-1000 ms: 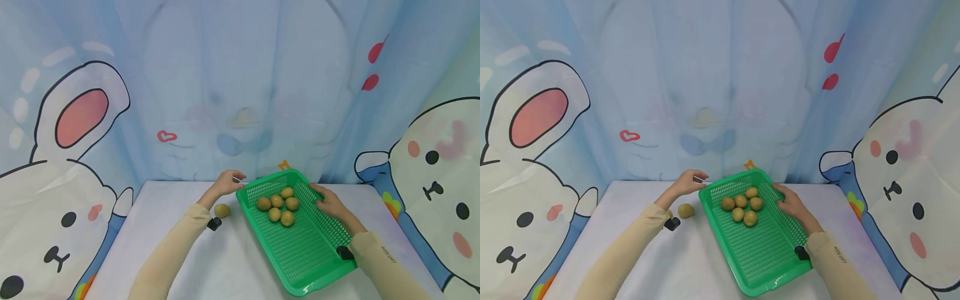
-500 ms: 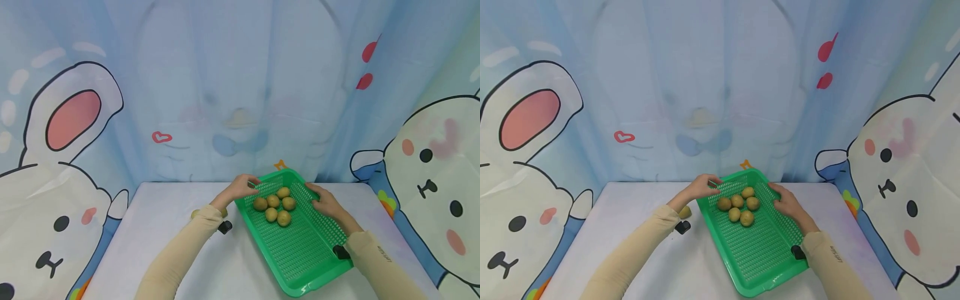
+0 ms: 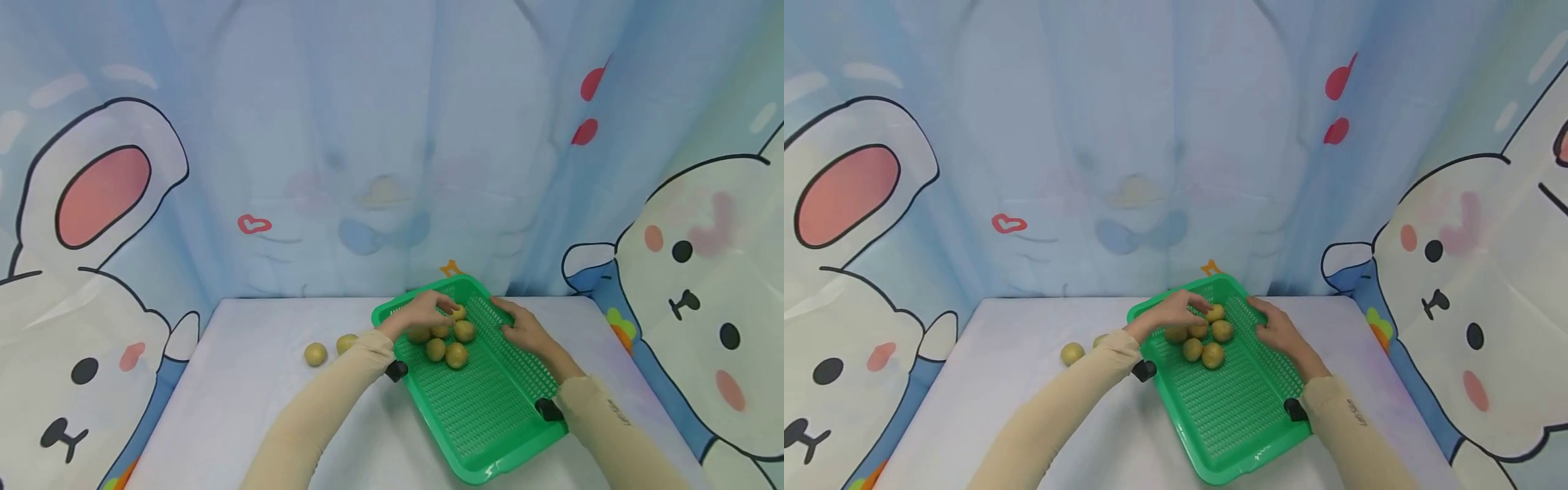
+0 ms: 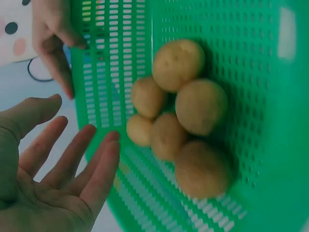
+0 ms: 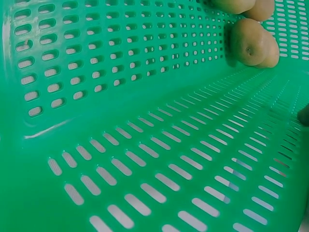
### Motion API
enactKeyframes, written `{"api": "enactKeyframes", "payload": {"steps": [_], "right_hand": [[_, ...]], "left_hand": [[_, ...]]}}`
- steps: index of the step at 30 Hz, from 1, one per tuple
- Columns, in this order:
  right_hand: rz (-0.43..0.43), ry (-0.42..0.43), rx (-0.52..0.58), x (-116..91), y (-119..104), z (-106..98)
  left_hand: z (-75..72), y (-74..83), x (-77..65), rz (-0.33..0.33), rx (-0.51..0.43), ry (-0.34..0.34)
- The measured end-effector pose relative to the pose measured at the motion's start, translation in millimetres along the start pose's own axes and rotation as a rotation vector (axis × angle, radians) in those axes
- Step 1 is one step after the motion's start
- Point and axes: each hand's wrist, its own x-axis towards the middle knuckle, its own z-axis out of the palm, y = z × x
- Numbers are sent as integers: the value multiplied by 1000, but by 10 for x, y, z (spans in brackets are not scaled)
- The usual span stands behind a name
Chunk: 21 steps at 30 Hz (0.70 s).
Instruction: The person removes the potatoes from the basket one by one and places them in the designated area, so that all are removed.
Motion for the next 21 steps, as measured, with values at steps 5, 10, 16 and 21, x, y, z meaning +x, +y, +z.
{"api": "enactKeyframes", "payload": {"steps": [5, 10, 16, 21], "right_hand": [[1, 3, -4, -4, -23, -5], [-27, 9, -12, 3, 8, 32], [-46, 7, -12, 20, 32, 57], [-43, 32, -10, -12, 11, 15]], "left_hand": [[164, 53, 131, -63, -13, -5], [308, 35, 200, -113, 114, -16], [440, -97, 204, -186, 172, -45], [480, -60, 233, -224, 165, -43]]}}
